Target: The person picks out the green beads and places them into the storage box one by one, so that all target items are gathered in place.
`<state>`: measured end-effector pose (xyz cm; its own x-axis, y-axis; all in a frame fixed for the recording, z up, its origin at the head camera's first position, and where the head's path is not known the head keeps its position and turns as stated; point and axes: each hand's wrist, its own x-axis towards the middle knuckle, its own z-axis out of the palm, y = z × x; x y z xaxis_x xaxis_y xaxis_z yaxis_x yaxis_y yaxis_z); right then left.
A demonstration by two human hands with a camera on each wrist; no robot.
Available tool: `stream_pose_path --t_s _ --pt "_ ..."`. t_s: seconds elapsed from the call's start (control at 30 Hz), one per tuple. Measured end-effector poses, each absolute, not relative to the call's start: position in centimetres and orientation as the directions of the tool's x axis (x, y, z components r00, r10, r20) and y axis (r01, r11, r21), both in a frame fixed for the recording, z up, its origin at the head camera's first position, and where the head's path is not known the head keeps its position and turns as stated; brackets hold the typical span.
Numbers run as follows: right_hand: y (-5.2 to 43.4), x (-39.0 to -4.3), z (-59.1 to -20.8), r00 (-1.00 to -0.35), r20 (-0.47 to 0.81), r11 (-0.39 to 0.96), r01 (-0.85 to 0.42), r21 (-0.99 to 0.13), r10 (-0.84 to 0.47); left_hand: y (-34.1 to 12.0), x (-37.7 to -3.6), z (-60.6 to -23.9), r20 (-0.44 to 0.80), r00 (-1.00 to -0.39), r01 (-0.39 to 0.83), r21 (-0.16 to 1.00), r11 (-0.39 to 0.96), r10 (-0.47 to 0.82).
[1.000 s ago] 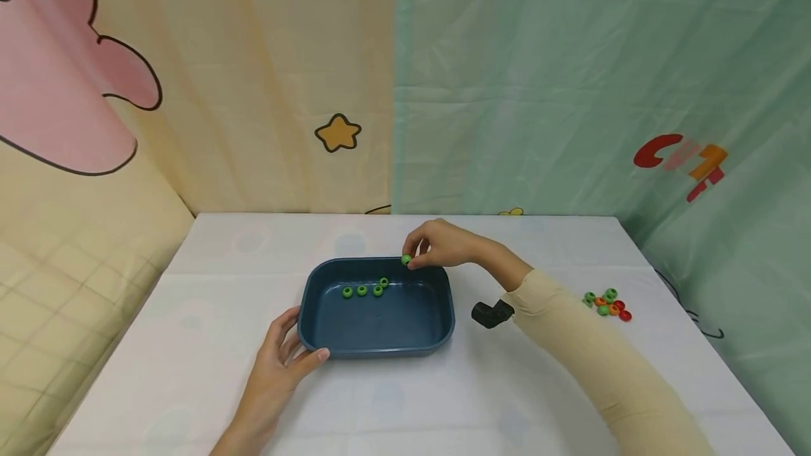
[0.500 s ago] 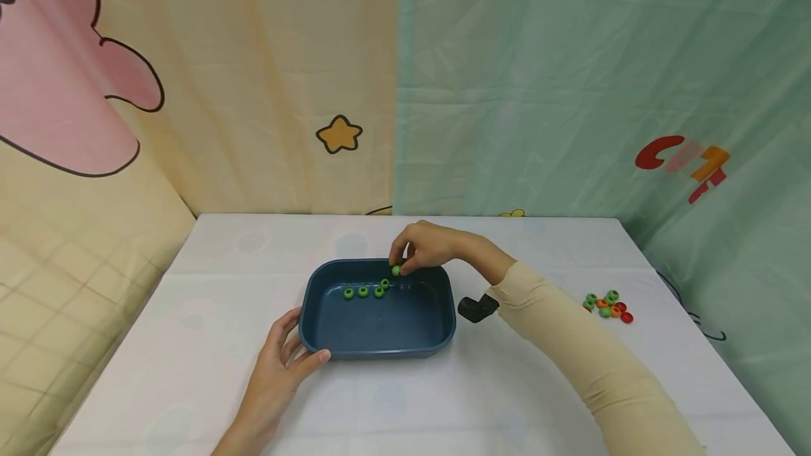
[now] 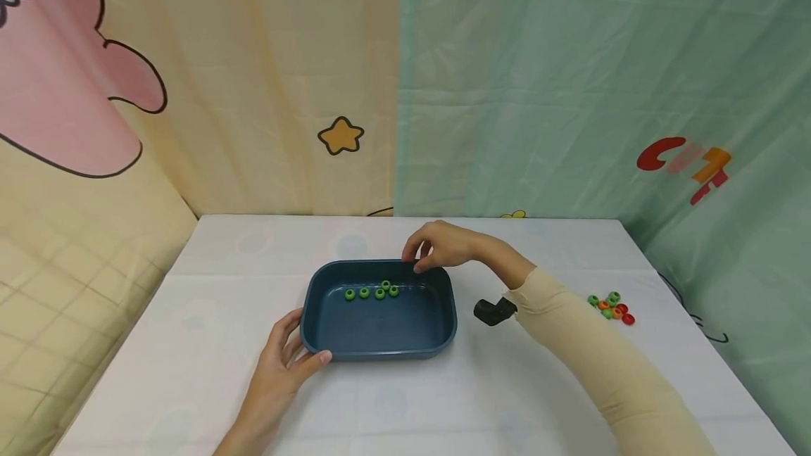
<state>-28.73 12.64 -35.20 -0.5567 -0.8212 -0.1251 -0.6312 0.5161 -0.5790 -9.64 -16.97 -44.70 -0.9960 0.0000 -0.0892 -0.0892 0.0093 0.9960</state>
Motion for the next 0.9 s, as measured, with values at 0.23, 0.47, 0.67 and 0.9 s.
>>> stream_pose_path --t_s 0.23,0.47,0.67,0.9 --pt "14.9 -28.2 -35.2 -0.608 -0.109 0.53 -0.574 -0.625 -0.786 -16.8 -9.7 -44.8 -0.076 -0.997 -0.076 0.997 0.002 0.007" --pt "17.1 -27.7 -35.1 -0.676 -0.103 0.561 -0.505 -0.656 -0.73 -16.7 -9.7 -44.7 -0.09 -0.996 -0.09 0.996 -0.004 0.006" --pt "19.2 -27.3 -35.1 -0.728 -0.094 0.579 -0.452 -0.678 -0.679 -16.8 -9.6 -44.4 -0.11 -0.994 -0.11 0.994 0.001 0.003" --pt "21.7 -26.7 -34.7 -0.772 -0.089 0.578 -0.388 -0.718 -0.629 -16.8 -9.6 -44.5 -0.12 -0.993 -0.12 0.993 0.003 0.003"
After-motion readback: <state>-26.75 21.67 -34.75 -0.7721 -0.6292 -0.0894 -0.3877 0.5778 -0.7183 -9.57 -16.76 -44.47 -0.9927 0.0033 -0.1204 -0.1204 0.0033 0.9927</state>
